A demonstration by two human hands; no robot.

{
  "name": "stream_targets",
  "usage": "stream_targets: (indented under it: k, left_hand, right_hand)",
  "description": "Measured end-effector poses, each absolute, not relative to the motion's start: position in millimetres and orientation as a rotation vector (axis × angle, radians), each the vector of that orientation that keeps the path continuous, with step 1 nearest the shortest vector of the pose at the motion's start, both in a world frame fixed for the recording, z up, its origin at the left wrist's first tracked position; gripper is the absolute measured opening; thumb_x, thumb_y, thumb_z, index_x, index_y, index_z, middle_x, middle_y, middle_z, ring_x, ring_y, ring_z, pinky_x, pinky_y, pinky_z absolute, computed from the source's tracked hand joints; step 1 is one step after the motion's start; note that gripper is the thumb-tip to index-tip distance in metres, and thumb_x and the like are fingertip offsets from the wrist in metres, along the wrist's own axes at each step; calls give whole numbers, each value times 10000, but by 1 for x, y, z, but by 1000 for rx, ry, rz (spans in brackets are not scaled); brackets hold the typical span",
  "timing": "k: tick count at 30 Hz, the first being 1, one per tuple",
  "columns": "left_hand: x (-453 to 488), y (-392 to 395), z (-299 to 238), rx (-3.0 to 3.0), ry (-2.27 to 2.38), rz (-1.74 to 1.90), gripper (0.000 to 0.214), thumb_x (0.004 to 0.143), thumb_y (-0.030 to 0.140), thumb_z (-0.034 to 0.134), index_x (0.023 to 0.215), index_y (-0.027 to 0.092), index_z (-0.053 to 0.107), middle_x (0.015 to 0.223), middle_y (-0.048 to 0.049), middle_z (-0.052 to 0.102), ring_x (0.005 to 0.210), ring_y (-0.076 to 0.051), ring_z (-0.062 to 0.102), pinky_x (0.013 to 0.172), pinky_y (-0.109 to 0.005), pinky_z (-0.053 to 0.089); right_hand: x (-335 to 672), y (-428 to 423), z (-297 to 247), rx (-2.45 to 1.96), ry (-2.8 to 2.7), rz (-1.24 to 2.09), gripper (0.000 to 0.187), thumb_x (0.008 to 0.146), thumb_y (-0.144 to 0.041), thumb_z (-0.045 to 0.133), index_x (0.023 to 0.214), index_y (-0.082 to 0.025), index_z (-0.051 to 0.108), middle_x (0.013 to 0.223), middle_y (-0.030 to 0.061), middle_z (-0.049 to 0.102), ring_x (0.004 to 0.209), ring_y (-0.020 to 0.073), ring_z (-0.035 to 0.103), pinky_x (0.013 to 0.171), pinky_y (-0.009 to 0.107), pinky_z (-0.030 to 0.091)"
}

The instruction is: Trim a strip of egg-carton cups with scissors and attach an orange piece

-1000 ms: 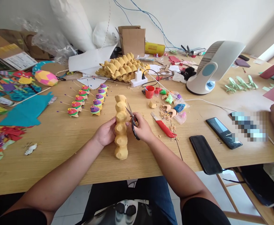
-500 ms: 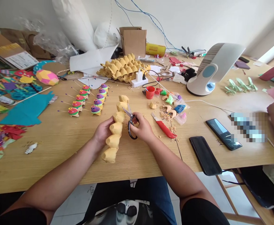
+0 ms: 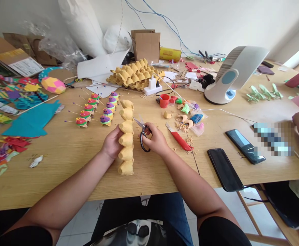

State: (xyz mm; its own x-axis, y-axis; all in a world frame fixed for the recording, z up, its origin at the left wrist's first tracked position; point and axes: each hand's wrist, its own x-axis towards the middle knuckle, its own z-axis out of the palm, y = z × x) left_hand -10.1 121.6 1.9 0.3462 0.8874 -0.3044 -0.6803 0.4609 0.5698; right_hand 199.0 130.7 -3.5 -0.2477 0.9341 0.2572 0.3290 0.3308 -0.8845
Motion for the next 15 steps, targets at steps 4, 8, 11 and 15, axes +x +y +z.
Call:
stream_targets:
  k: [4,8,11,15]
  left_hand:
    - [-11,121,1,402,663,1091,212,998,476,643,1027,306,767,835,-31,795,762,-243,760,724,-361,585]
    - [-10,120,1,398,679,1118,206,996,464,650,1010,297,769,825,-29,792,747,-234,750,706,-342,578]
    - [-11,119,3,390,676,1111,218,1007,456,639,975,278,762,773,-14,768,650,-192,714,642,-304,566]
    - [-10,117,5,431,693,1080,237,999,474,634,966,275,759,744,-26,750,601,-206,695,579,-316,551]
  right_hand:
    - [199,130,-1,-1130,-1765,922,423,868,-451,737,1199,-220,613,973,32,676,839,183,600,755,318,474]
    - [199,128,-1,-1129,-1795,915,424,875,-466,738,1198,-216,622,958,33,681,831,182,606,738,315,471]
    - [198,128,-2,-1142,-1829,881,402,885,-465,733,1190,-223,633,959,36,697,825,180,615,715,308,468]
    - [199,128,-2,-1177,-1875,811,383,888,-449,746,1197,-242,651,975,46,719,820,186,626,692,306,467]
